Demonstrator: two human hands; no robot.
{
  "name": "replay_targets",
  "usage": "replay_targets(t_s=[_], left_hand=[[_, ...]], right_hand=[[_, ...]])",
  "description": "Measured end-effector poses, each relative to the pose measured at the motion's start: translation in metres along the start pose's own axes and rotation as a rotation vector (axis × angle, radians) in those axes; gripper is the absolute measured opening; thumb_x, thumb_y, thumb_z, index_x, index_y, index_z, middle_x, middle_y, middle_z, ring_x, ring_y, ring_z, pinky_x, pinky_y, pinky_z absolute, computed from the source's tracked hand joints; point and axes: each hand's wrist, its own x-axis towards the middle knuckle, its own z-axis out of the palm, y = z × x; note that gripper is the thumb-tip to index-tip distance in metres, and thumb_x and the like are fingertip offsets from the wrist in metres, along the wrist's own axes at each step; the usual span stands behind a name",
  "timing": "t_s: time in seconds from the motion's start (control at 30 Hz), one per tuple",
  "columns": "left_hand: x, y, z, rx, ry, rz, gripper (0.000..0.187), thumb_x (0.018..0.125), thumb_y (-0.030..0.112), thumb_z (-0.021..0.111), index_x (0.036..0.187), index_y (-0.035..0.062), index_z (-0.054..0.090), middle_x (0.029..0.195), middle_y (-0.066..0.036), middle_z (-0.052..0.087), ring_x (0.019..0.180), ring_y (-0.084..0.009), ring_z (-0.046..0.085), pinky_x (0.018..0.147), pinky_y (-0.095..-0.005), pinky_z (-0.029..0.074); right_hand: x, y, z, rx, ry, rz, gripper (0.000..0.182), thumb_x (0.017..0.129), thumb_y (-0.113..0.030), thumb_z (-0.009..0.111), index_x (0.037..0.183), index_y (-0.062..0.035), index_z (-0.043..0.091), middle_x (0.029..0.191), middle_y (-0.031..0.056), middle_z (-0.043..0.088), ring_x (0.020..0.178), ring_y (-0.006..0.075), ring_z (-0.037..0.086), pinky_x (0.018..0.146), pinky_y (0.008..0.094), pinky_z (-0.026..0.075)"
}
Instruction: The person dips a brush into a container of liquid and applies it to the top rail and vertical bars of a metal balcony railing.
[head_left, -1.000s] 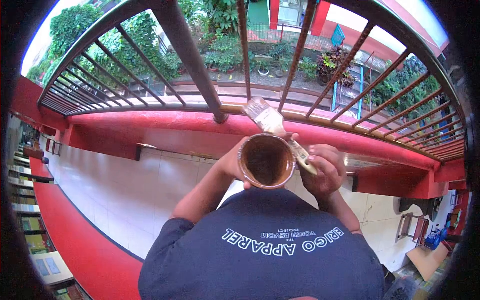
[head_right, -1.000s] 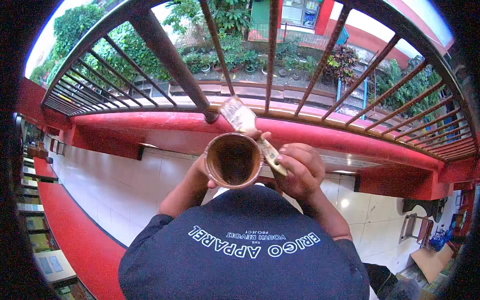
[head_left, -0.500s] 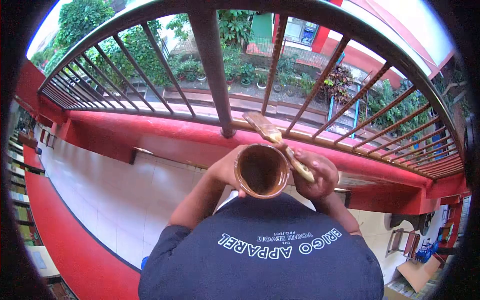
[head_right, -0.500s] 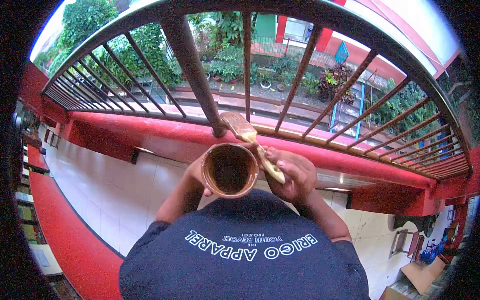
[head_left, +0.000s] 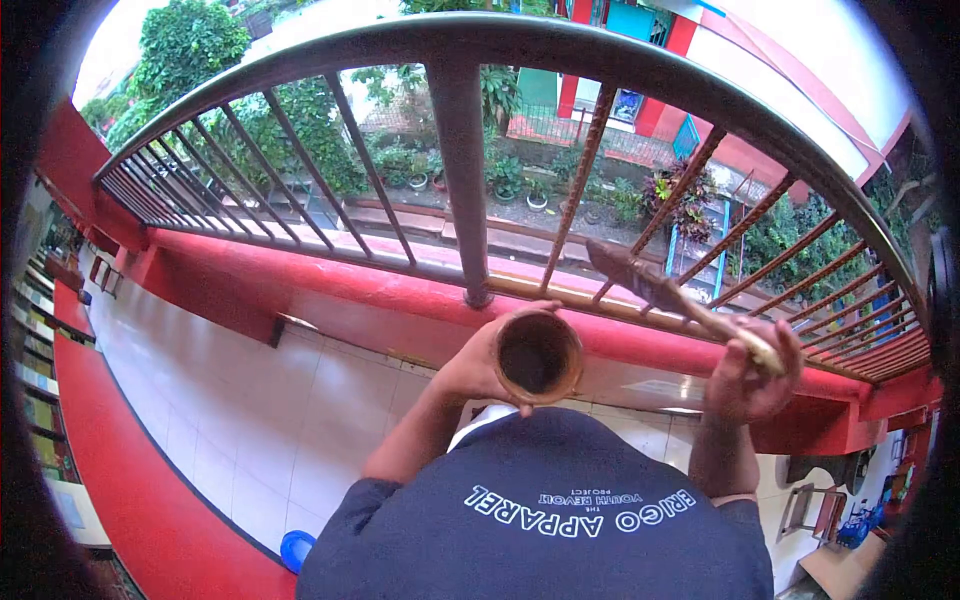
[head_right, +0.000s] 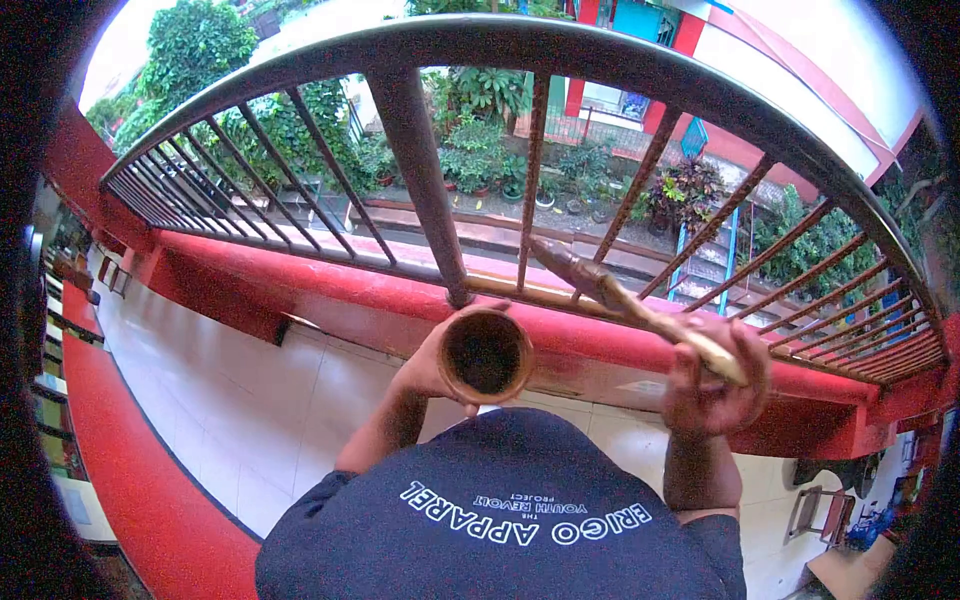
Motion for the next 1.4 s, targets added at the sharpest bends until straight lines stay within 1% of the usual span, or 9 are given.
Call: replay_targets(t_s=[0.2,0.4,0.5,0.73,0.87,0.9,1.2,1.3,1.4], left_hand=[[-0.008,-0.008,0.01,-0.033,0.326,0.024,0.134,0.032,0.039,0.097,0.141,-0.0018,0.031,0.13,-0.012,0.053,0.121,-0.0211,0.05,0.105,-0.0382,0.038],[-0.01,-0.021,0.01,0.346,0.471,0.524,0.12,0.045,0.028,0.097,0.141,-0.0005,0.03,0.125,-0.015,0.056,0.115,-0.0229,0.056,0.1,-0.0377,0.044],[-0.019,-0.041,0.012,0.432,0.608,0.593,0.118,0.046,0.033,0.096,0.14,-0.0008,0.031,0.123,-0.016,0.057,0.112,-0.0255,0.058,0.096,-0.0382,0.047],[-0.031,-0.056,0.009,0.641,0.739,0.611,0.109,0.05,0.04,0.093,0.135,-0.001,0.038,0.112,-0.016,0.061,0.099,-0.0279,0.064,0.085,-0.0382,0.052],[-0.039,-0.061,0.015,0.674,0.766,0.532,0.106,0.052,0.038,0.093,0.134,-0.0015,0.039,0.108,-0.016,0.062,0.095,-0.0285,0.066,0.081,-0.038,0.054],[-0.041,-0.062,0.016,0.674,0.774,0.514,0.105,0.052,0.037,0.092,0.134,-0.0017,0.039,0.107,-0.016,0.062,0.094,-0.0286,0.066,0.08,-0.038,0.054],[-0.048,-0.067,0.025,0.651,0.799,0.475,0.098,0.056,0.033,0.091,0.133,-0.0029,0.04,0.106,-0.015,0.062,0.093,-0.0284,0.066,0.079,-0.038,0.055],[-0.049,-0.068,0.027,0.65,0.8,0.481,0.096,0.059,0.031,0.09,0.133,-0.003,0.039,0.106,-0.016,0.062,0.093,-0.0283,0.066,0.078,-0.0376,0.055],[-0.05,-0.074,0.026,0.644,0.798,0.526,0.098,0.058,0.032,0.091,0.133,-0.0035,0.039,0.106,-0.017,0.061,0.092,-0.0282,0.066,0.078,-0.037,0.055]], right_hand=[[0.058,-0.024,0.015,0.245,-0.032,0.06,0.033,0.081,-0.001,0.067,0.11,-0.0023,0.052,0.089,0.0122,0.061,0.082,0.0222,0.063,0.073,0.0346,0.054],[0.062,-0.054,0.056,0.302,-0.307,0.192,0.036,0.076,0.007,0.068,0.107,-0.0019,0.052,0.088,0.0118,0.061,0.08,0.0194,0.062,0.071,0.0316,0.054],[0.058,-0.062,0.077,0.217,-0.51,0.083,0.032,0.073,0.008,0.068,0.1,-0.001,0.056,0.086,0.0114,0.062,0.076,0.0181,0.062,0.068,0.03,0.052],[0.025,-0.059,0.127,-0.037,-0.764,0.033,0.022,0.069,-0.003,0.072,0.088,-0.0031,0.061,0.081,0.0123,0.065,0.071,0.0256,0.066,0.064,0.0326,0.053],[0.011,-0.057,0.134,-0.08,-0.931,0.354,0.02,0.078,-0.011,0.068,0.094,-0.0052,0.058,0.086,0.0151,0.062,0.077,0.0316,0.064,0.067,0.0368,0.051],[0.013,-0.058,0.134,-0.101,-0.985,0.344,0.024,0.08,-0.007,0.068,0.1,-0.0044,0.055,0.085,0.0102,0.063,0.074,0.0222,0.064,0.062,0.0308,0.048],[0.018,-0.064,0.128,-0.079,-1.164,0.4,0.04,0.077,-0.011,0.072,0.11,-0.0061,0.05,0.089,0.0108,0.062,0.077,0.0255,0.065,0.068,0.0323,0.049],[0.013,-0.064,0.128,0.029,-1.072,0.576,0.038,0.077,-0.015,0.071,0.111,-0.0086,0.054,0.087,0.0146,0.063,0.084,0.0341,0.065,0.071,0.0402,0.05],[0.008,-0.056,0.124,-0.039,-1.085,0.344,0.028,0.075,-0.012,0.072,0.101,-0.0075,0.061,0.086,0.0131,0.064,0.08,0.0326,0.066,0.068,0.0382,0.051]])
